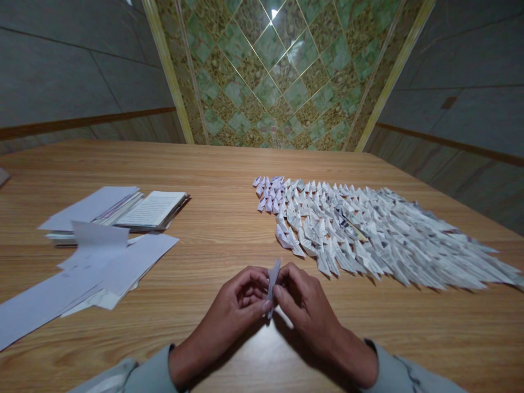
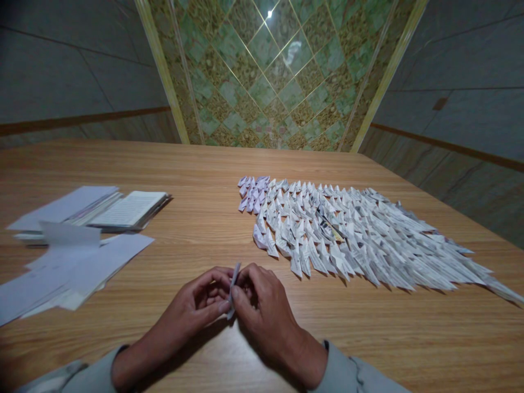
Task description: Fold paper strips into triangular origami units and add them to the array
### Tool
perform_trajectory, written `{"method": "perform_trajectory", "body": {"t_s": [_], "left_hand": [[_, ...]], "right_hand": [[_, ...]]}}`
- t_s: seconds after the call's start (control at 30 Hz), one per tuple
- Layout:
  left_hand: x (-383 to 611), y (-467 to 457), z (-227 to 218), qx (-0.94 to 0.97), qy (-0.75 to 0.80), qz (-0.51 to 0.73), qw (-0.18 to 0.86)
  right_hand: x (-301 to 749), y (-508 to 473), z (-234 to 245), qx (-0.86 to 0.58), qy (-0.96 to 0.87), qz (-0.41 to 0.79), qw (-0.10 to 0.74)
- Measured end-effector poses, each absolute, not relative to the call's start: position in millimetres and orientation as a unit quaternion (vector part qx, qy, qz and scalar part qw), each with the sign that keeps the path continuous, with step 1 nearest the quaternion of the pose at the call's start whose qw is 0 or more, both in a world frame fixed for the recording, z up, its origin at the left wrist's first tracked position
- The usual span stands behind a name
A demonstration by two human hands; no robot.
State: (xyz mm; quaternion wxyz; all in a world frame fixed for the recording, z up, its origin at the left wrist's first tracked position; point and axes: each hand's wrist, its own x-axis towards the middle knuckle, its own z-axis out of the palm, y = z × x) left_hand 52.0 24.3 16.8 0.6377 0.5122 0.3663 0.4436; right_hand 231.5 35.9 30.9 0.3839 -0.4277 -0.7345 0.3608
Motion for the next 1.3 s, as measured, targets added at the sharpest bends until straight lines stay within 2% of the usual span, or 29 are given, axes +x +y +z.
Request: {"method": "perform_trajectory", "body": {"t_s": [0.27, 0.7, 0.83, 1.0, 1.17, 1.3], "left_hand": [[53.4, 22.5, 18.6, 0.493, 0.361, 0.452, 0.650], [52.6, 22.9, 22.4, 0.537, 0.386, 0.458, 0.594], [54.9, 23.6, 29.2, 0.535, 0.416, 0.457, 0.575], [59.8, 20.5, 24.9, 0.569, 0.470, 0.463, 0.492], [63.2, 12.9, 13.3, 0.678, 0.460, 0.435, 0.374], [64.6, 10.9, 12.0, 0.705, 0.450, 0.431, 0.339]], "right_hand": [[231.6, 37.4, 28.5, -0.428, -0.735, 0.359, 0.385], [230.6, 36.5, 29.7, -0.443, -0.718, 0.377, 0.381], [231.1, 37.6, 26.5, -0.451, -0.731, 0.338, 0.384], [225.5, 36.9, 20.4, -0.452, -0.763, 0.208, 0.413], [221.0, 38.4, 16.2, -0.484, -0.752, 0.226, 0.387], [221.2, 40.3, 15.9, -0.484, -0.757, 0.226, 0.377]]}}
